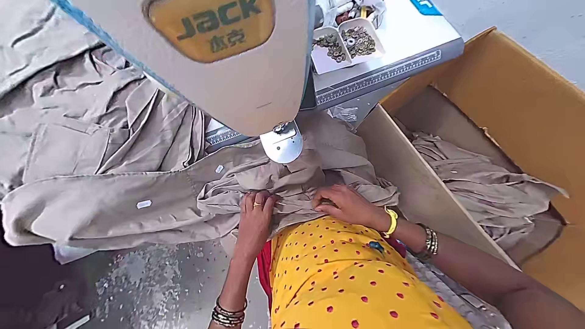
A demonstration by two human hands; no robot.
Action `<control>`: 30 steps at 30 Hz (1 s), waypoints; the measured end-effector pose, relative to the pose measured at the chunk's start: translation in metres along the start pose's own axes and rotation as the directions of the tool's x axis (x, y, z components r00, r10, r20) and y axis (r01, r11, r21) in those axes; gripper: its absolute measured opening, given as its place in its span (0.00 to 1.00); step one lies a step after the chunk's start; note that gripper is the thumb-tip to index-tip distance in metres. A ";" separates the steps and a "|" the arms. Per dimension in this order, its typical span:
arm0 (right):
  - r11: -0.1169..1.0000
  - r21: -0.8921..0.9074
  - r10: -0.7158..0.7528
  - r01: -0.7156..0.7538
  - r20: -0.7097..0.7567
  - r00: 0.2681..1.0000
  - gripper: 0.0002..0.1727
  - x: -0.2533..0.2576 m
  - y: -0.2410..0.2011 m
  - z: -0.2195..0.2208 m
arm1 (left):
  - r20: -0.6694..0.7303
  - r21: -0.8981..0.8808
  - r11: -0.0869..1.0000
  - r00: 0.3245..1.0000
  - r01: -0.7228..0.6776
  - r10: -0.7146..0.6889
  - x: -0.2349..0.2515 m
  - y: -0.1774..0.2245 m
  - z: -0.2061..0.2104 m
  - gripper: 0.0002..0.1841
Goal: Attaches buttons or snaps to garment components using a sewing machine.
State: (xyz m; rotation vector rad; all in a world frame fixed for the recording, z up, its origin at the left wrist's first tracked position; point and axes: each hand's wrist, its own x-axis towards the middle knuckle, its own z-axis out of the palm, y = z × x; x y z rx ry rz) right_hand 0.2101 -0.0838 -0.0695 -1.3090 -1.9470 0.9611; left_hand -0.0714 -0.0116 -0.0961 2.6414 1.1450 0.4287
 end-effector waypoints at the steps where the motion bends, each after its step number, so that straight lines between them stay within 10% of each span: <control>1: 0.996 0.050 0.077 -0.077 -0.015 0.997 0.12 0.002 -0.003 0.003 | 0.051 -0.022 1.000 0.999 0.011 -0.010 -0.006 0.001 0.000 0.23; 4: 0.989 0.066 0.133 -0.129 -0.068 0.989 0.14 0.016 -0.018 -0.003 | 0.174 -0.103 0.990 0.981 0.099 -0.080 -0.003 0.020 -0.027 0.24; 8: 0.986 -0.076 -0.158 0.147 -0.171 0.972 0.11 0.037 -0.054 -0.020 | 0.034 -0.304 0.950 0.998 0.069 -0.062 0.022 0.061 -0.060 0.30; 12: 0.941 -0.212 -0.311 0.262 -0.246 0.918 0.09 0.057 -0.084 -0.044 | 0.083 -0.828 0.515 0.957 0.222 -0.279 0.051 0.084 -0.080 0.13; 16: 0.965 -0.235 -0.204 0.117 -0.386 0.900 0.10 0.081 -0.073 -0.067 | -0.135 -0.697 0.697 0.923 0.170 -0.361 0.079 0.061 -0.099 0.11; 23: 0.987 0.133 0.127 -0.087 -0.331 0.935 0.16 0.139 -0.072 -0.091 | 0.031 -0.808 0.540 0.932 0.237 -0.362 0.092 0.044 -0.112 0.08; 30: 0.997 0.070 0.058 -0.037 -0.320 0.946 0.15 0.136 -0.071 -0.098 | 0.067 -0.822 0.523 0.951 0.224 -0.302 0.093 0.043 -0.115 0.07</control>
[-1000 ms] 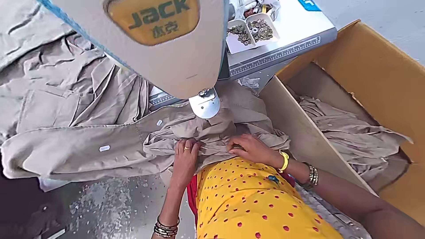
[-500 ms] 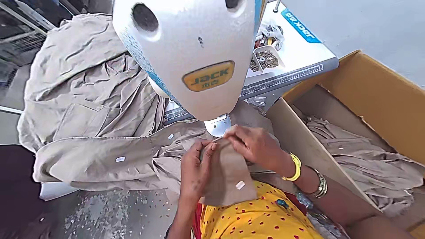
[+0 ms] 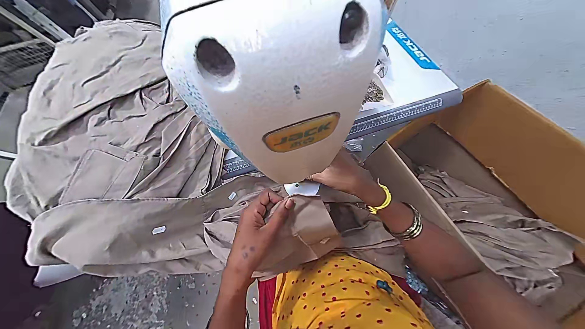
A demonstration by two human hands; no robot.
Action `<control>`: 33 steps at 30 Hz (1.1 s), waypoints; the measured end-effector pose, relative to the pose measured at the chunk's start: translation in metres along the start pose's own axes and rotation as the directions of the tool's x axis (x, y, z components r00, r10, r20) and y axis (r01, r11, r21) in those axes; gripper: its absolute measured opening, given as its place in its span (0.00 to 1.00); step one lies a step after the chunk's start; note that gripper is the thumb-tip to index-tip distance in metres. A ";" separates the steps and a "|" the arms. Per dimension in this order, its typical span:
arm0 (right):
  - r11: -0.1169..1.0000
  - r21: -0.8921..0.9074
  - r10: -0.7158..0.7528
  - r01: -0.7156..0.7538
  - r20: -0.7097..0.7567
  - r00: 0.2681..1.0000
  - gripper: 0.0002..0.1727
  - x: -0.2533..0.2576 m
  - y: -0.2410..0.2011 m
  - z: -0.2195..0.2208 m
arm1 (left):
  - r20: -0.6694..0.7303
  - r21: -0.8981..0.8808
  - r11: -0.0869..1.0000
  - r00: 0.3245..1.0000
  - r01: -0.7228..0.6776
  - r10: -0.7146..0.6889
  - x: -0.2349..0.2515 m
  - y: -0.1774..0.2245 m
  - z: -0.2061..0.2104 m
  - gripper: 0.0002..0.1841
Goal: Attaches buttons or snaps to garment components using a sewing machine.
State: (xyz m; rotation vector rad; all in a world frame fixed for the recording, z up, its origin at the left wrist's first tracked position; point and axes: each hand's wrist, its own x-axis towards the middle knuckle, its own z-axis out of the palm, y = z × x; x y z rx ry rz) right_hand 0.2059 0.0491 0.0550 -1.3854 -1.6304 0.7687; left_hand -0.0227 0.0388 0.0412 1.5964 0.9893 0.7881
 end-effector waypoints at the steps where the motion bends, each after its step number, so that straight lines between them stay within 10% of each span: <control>1: 0.998 0.005 -0.054 0.055 -0.037 0.998 0.15 -0.005 0.002 -0.002 | -0.004 -0.009 1.000 1.000 -0.004 0.004 0.004 0.003 0.000 0.07; 5: 0.992 -0.011 -0.125 0.125 -0.110 0.986 0.30 -0.040 0.010 -0.002 | -0.005 -0.024 1.000 1.000 0.004 -0.004 0.016 0.011 0.001 0.06; 12: 0.976 0.218 0.081 -0.012 -0.307 0.948 0.07 -0.047 0.011 0.029 | -0.034 0.211 0.977 0.999 0.036 -0.030 0.031 0.013 0.004 0.08; 26: 0.996 -0.050 -0.085 0.070 -0.460 0.884 0.10 -0.022 0.020 0.044 | -0.125 0.191 0.976 0.989 0.107 -0.084 0.047 0.011 -0.003 0.10; 30: 0.997 0.010 -0.072 0.078 -0.300 0.951 0.11 -0.018 0.027 0.023 | -0.119 0.124 0.991 0.992 0.059 -0.045 0.045 0.007 -0.002 0.12; 33: 0.963 -0.268 -0.057 -0.029 -0.306 0.950 0.11 0.000 0.047 -0.021 | -0.125 0.102 0.992 0.990 0.076 -0.063 0.042 0.002 -0.001 0.13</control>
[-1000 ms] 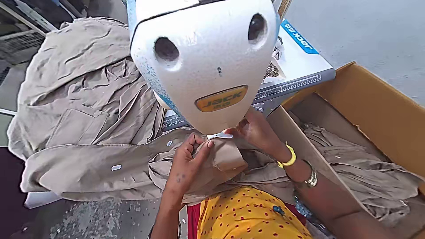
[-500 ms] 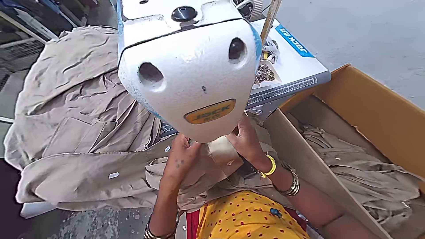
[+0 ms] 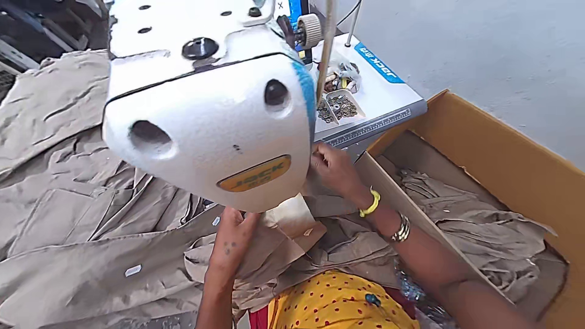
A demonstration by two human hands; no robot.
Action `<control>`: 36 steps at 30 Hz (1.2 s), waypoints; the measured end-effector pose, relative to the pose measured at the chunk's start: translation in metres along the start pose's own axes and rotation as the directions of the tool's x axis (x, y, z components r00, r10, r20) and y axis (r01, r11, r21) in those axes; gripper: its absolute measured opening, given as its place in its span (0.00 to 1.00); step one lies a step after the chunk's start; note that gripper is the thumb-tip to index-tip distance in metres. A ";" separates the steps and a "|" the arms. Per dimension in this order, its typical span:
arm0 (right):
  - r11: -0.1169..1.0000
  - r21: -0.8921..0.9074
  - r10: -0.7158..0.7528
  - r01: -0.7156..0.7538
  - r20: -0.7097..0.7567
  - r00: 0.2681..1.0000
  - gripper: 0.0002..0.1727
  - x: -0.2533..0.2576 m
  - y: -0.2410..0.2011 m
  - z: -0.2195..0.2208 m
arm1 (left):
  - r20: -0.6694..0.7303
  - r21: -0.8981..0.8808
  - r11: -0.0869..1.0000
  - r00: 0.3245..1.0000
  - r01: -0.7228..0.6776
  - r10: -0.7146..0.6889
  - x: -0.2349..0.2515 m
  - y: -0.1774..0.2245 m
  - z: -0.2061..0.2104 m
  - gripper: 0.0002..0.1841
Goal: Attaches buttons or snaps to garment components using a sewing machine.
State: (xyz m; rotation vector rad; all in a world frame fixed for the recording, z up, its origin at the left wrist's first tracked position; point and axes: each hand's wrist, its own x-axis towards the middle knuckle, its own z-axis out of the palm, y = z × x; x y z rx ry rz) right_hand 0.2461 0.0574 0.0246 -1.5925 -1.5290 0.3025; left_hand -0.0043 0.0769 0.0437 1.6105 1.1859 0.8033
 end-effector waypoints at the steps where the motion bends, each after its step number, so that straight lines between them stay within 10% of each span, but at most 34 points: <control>1: 0.985 -0.170 -0.036 0.031 -0.028 0.999 0.12 0.010 0.014 -0.009 | -0.002 -0.003 1.000 1.000 0.012 -0.012 -0.002 -0.001 0.000 0.14; 9: 0.773 -0.616 -0.151 0.154 0.056 0.987 0.17 0.049 0.064 -0.029 | -0.007 -0.001 0.999 0.999 0.047 -0.047 -0.006 -0.002 0.005 0.12; 19: 0.914 -0.347 -0.275 0.210 -0.147 0.950 0.05 0.047 0.098 -0.031 | -0.011 0.002 0.995 0.995 0.102 -0.102 -0.008 0.000 0.005 0.06; 23: 0.981 -0.108 -0.178 0.161 -0.177 0.968 0.05 0.046 0.067 -0.035 | -0.014 0.138 0.990 1.000 0.024 -0.022 -0.006 -0.005 0.007 0.14; 27: 0.937 -0.113 -0.339 0.330 -0.066 0.939 0.07 0.026 0.002 -0.025 | 0.054 0.404 0.831 0.917 -0.382 0.395 -0.039 -0.008 0.010 0.22; 32: 0.525 -0.227 -0.823 0.820 0.110 0.557 0.10 -0.005 -0.040 -0.001 | 0.243 0.331 0.835 0.895 -0.439 0.374 -0.060 -0.004 0.000 0.20; 36: 0.660 -0.215 -0.717 0.720 0.106 0.689 0.07 -0.001 -0.046 0.002 | 0.141 0.146 0.948 0.954 -0.283 0.263 -0.055 -0.003 -0.007 0.16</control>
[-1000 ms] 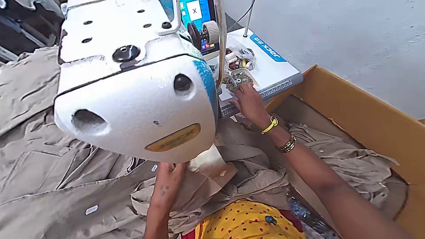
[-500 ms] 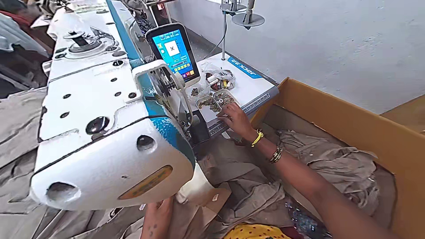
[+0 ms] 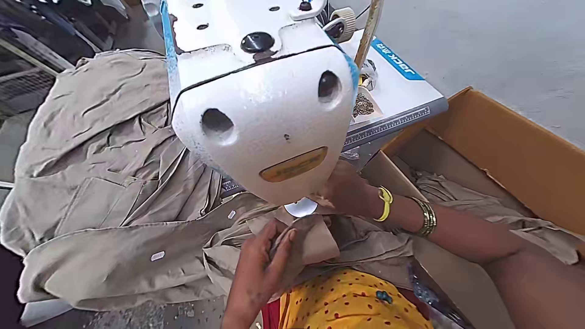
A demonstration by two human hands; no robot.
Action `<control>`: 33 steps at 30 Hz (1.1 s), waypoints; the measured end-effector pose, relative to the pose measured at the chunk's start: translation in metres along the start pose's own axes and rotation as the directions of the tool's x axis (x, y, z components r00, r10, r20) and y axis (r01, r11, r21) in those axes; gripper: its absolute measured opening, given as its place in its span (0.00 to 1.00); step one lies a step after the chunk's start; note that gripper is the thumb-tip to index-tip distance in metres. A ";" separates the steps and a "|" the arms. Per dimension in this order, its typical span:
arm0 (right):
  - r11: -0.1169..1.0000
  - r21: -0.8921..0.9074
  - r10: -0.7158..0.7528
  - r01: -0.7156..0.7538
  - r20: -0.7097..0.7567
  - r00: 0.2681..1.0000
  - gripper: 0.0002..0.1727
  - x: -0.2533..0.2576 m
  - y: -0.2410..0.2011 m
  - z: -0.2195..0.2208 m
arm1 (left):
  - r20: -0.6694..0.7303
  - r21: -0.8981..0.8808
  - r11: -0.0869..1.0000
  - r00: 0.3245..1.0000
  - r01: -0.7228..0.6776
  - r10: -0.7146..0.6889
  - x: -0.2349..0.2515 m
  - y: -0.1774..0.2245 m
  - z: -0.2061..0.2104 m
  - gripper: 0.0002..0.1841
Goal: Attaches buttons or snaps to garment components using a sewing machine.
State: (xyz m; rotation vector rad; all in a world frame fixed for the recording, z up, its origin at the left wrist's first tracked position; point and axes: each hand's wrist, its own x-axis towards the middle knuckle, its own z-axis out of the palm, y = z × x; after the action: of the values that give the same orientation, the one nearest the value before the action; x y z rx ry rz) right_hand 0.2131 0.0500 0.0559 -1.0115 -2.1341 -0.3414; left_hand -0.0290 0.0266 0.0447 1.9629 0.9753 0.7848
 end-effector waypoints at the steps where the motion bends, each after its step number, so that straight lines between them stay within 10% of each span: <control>1: 0.996 0.064 0.065 -0.064 -0.005 0.998 0.08 -0.005 0.000 -0.001 | -0.022 -0.074 0.994 0.997 0.079 -0.081 0.000 -0.001 -0.004 0.14; 6: 0.967 0.253 0.031 -0.020 -0.038 0.999 0.17 -0.033 -0.028 -0.008 | -0.139 -0.379 0.846 0.880 0.375 -0.453 0.020 -0.007 -0.010 0.10; 18: 0.994 0.074 0.077 -0.077 0.003 0.997 0.19 -0.066 -0.050 0.003 | 0.003 0.201 0.964 0.984 0.173 -0.178 0.074 -0.009 -0.019 0.14; 26: 0.962 0.105 0.255 -0.254 0.003 0.967 0.20 -0.074 -0.016 -0.005 | 0.090 -0.550 0.782 0.952 0.292 -0.293 0.064 -0.051 -0.031 0.15; 33: 0.677 -0.289 0.697 -0.677 -0.043 0.716 0.14 -0.091 0.110 -0.037 | 0.322 -0.700 0.628 0.935 0.339 -0.146 0.030 -0.093 -0.040 0.12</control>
State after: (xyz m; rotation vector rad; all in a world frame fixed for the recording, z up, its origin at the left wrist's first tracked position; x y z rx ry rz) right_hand 0.3534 0.0521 0.0087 -1.9371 -1.6093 -0.2350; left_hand -0.0770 0.1033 -0.0092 1.1218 0.6011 0.6305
